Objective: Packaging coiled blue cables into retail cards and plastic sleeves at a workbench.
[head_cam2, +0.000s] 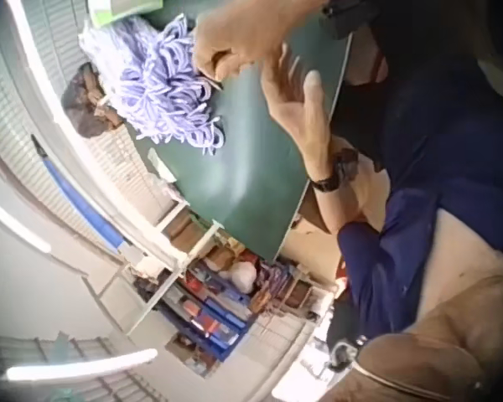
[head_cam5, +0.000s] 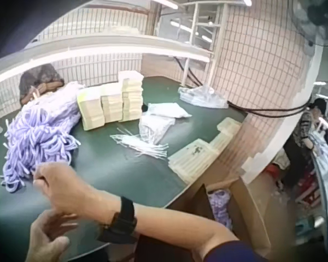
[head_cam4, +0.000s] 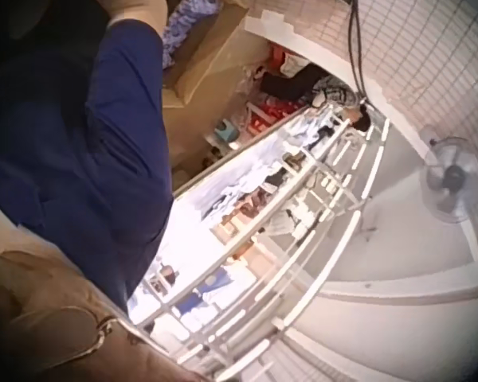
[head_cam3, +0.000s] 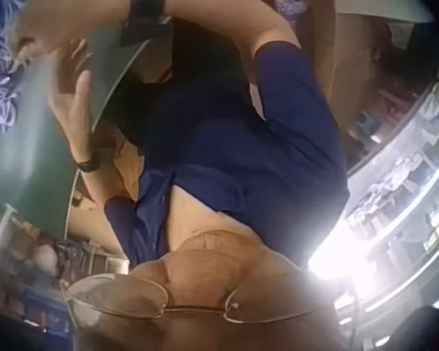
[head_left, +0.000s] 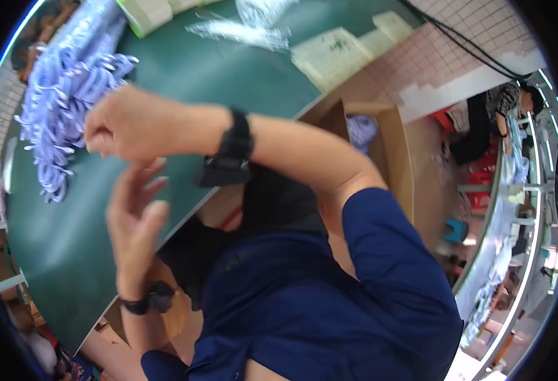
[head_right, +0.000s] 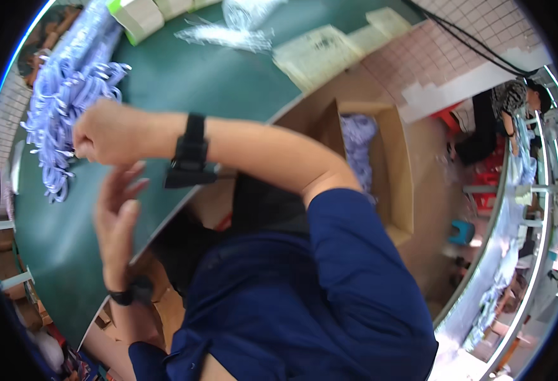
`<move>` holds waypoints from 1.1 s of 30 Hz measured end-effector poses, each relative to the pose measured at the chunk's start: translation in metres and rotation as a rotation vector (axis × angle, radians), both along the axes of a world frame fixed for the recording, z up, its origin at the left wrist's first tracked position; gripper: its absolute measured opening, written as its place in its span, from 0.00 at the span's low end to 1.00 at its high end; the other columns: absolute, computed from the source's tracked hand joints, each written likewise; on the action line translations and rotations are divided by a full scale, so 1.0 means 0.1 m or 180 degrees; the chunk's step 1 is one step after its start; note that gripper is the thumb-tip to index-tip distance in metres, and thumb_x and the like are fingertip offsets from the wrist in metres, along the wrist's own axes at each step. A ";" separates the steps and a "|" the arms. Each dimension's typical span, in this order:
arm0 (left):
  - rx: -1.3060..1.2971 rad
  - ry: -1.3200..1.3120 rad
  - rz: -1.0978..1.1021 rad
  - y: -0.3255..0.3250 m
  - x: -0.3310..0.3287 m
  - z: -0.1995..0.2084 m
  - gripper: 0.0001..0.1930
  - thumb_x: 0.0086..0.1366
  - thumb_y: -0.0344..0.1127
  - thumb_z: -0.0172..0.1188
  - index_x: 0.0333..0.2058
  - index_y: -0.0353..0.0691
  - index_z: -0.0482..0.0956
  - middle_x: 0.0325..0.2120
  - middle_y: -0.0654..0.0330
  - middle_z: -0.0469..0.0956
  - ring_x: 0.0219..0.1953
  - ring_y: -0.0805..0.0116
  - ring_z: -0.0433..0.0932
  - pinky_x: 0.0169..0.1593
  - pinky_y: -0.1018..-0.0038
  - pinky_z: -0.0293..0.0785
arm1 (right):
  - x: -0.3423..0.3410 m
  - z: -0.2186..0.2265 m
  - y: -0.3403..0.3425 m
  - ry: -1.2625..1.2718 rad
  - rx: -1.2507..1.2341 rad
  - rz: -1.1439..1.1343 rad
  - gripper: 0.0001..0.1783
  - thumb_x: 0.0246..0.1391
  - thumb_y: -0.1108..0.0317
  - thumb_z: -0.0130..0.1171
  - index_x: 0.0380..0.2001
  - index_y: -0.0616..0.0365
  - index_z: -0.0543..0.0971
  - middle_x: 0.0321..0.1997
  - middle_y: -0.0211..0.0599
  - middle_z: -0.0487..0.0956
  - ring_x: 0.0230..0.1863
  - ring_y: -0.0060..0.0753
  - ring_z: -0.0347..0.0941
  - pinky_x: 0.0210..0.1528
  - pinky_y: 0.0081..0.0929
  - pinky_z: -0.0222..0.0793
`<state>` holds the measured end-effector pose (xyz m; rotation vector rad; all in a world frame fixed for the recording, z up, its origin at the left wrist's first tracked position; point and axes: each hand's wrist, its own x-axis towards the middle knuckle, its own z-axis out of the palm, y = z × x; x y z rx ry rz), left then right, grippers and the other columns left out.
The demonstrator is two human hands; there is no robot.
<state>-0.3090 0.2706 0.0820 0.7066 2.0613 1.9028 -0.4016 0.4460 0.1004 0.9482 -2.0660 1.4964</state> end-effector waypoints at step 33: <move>0.1334 -0.0308 -0.0287 0.46 0.71 1.47 0.06 0.67 0.38 0.63 0.34 0.47 0.77 0.31 0.62 0.73 0.33 0.60 0.77 0.37 0.63 0.79 | 2.27 0.92 1.41 0.0275 -0.1339 0.0704 0.07 0.62 0.66 0.64 0.43 0.44 0.81 0.38 0.32 0.79 0.31 0.32 0.76 0.25 0.28 0.72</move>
